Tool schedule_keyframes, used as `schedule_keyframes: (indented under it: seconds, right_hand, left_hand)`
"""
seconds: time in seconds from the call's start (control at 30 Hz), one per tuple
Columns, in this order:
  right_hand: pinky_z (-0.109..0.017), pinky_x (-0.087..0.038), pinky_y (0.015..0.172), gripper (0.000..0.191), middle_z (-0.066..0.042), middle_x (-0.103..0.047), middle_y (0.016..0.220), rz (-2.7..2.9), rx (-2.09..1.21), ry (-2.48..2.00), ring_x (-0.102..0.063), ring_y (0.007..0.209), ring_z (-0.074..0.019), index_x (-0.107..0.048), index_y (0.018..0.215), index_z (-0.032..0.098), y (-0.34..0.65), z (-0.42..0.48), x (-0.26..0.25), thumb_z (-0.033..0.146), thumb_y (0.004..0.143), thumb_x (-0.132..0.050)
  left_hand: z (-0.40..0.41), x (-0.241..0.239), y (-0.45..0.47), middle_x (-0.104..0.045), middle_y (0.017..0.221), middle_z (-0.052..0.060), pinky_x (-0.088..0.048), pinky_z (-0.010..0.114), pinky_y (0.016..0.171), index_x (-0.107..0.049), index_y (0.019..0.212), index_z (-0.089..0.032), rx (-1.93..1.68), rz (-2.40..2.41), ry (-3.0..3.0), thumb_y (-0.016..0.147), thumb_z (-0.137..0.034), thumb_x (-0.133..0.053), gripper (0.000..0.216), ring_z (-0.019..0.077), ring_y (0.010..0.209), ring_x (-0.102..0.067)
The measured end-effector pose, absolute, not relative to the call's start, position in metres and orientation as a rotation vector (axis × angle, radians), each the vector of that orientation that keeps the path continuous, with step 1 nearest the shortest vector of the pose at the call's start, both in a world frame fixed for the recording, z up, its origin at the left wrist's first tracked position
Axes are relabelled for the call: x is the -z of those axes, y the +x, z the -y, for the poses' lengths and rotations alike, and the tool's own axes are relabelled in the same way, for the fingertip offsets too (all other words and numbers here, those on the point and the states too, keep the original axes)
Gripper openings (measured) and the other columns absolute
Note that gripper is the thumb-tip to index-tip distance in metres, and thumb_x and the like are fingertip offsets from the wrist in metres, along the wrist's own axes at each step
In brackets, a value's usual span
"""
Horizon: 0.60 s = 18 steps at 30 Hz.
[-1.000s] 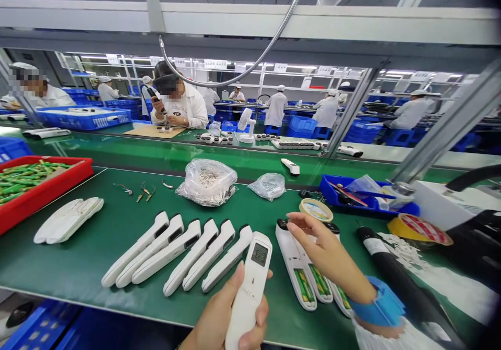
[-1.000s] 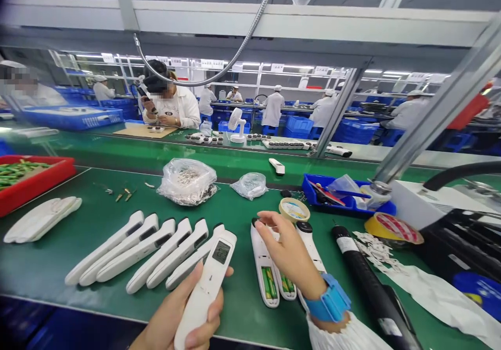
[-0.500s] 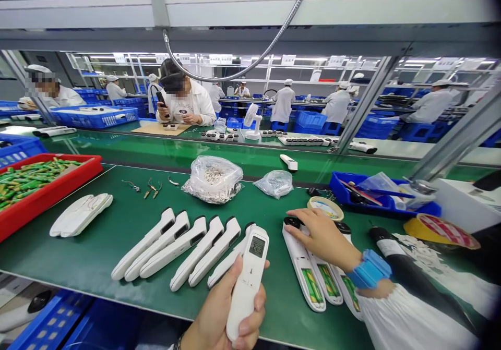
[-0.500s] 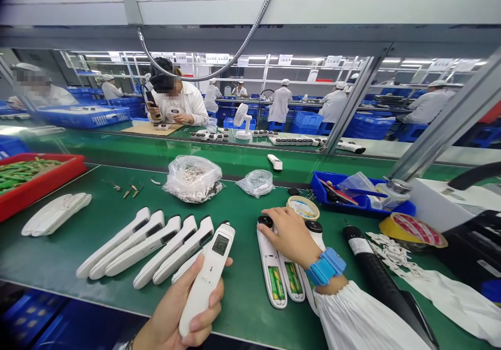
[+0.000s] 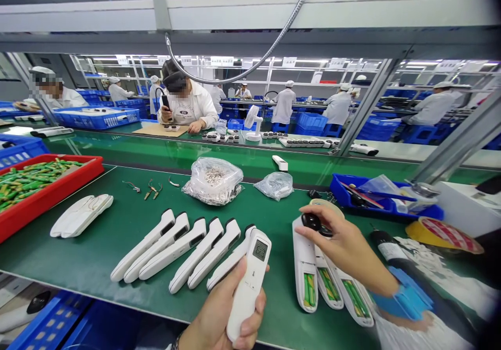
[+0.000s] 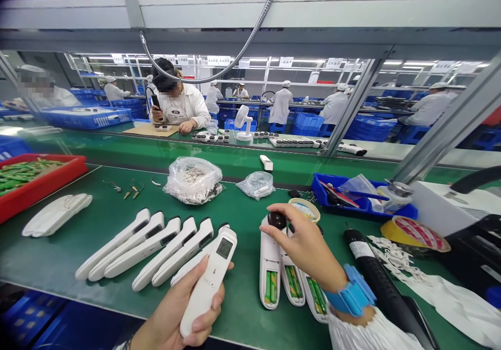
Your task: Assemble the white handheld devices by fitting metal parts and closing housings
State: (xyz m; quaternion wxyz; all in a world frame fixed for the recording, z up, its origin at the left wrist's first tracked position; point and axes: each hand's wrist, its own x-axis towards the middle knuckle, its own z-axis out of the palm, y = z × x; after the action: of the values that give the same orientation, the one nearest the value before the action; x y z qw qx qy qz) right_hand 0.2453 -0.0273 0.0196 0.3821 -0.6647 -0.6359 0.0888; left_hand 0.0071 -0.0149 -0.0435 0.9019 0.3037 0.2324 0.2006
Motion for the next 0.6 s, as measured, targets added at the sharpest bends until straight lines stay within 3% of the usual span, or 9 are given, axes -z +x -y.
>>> schedule_keyframes:
  seconds: [0.07,0.13,0.23,0.3,0.33,0.47,0.6]
  right_hand:
    - [-0.043,-0.049,0.086,0.041,-0.008,-0.060,0.116,1.484,-0.237,-1.663,-0.057,0.103,-0.0284,-0.056,0.107,0.025,0.248,0.040,-0.023,0.053,0.077,-0.061]
    - [-0.041,-0.051,0.085,0.042,-0.008,-0.060,0.115,1.387,-0.242,-1.662,-0.058,0.103,-0.0282,-0.056,0.108,0.027,0.250,0.053,-0.025,0.053,0.075,-0.064]
    - [-0.036,-0.055,0.079,0.043,-0.008,-0.062,0.111,1.339,-0.203,-1.664,-0.060,0.101,-0.0277,-0.058,0.106,0.027,0.253,0.068,-0.026,0.052,0.072,-0.067]
    - [-0.034,-0.057,0.073,0.043,-0.009,-0.063,0.108,1.333,-0.190,-1.657,-0.062,0.097,-0.0278,-0.058,0.105,0.027,0.252,0.075,-0.027,0.051,0.071,-0.068]
    - [-0.033,-0.058,0.072,0.042,-0.010,-0.063,0.107,1.337,-0.196,-1.649,-0.063,0.095,-0.0276,-0.059,0.104,0.026,0.250,0.078,-0.027,0.051,0.071,-0.068]
    - [-0.030,-0.058,0.070,0.041,-0.008,-0.066,0.101,1.373,-0.207,-1.630,-0.065,0.088,-0.0256,-0.060,0.101,0.025,0.239,0.084,-0.031,0.050,0.069,-0.070]
    - [-0.029,-0.058,0.064,0.040,-0.006,-0.067,0.098,1.422,-0.195,-1.629,-0.066,0.083,-0.0243,-0.060,0.101,0.027,0.225,0.089,-0.034,0.051,0.071,-0.068]
  left_hand:
    - [0.015,0.038,0.007,-0.043,0.047,-0.006,-0.017,0.016,0.028,-0.052,0.083,-0.016,-0.390,-0.589,0.836,0.085,-0.056,-0.045,0.041,0.0040,0.029,-0.024]
    - [0.015,0.031,0.007,-0.046,0.047,-0.006,-0.021,0.017,0.031,-0.054,0.092,-0.017,-0.421,-0.652,1.047,0.083,-0.046,-0.056,0.030,0.0059,0.031,-0.029]
    - [0.014,0.023,0.008,-0.060,0.084,0.005,-0.045,0.026,0.059,-0.057,0.111,-0.020,-0.582,-0.814,1.646,0.084,-0.032,-0.055,0.030,0.0157,0.065,-0.055]
    - [0.014,0.022,0.013,-0.057,0.104,0.012,-0.044,0.037,0.082,-0.056,0.119,-0.017,-0.621,-0.926,2.048,0.088,-0.027,-0.045,0.035,0.0258,0.093,-0.055]
    - [0.014,0.022,0.016,-0.057,0.107,0.015,-0.042,0.041,0.086,-0.054,0.123,-0.015,-0.602,-0.963,2.148,0.089,-0.025,-0.041,0.039,0.0294,0.099,-0.053]
    - [0.013,0.027,0.030,-0.057,0.106,0.020,-0.039,0.049,0.088,-0.052,0.127,-0.006,-0.606,-1.049,2.242,0.087,-0.017,-0.035,0.045,0.0339,0.099,-0.050]
    - [0.016,0.026,0.031,-0.053,0.115,0.021,-0.035,0.053,0.092,-0.047,0.132,-0.008,-0.677,-1.088,2.277,0.087,-0.013,-0.032,0.048,0.0348,0.106,-0.045]
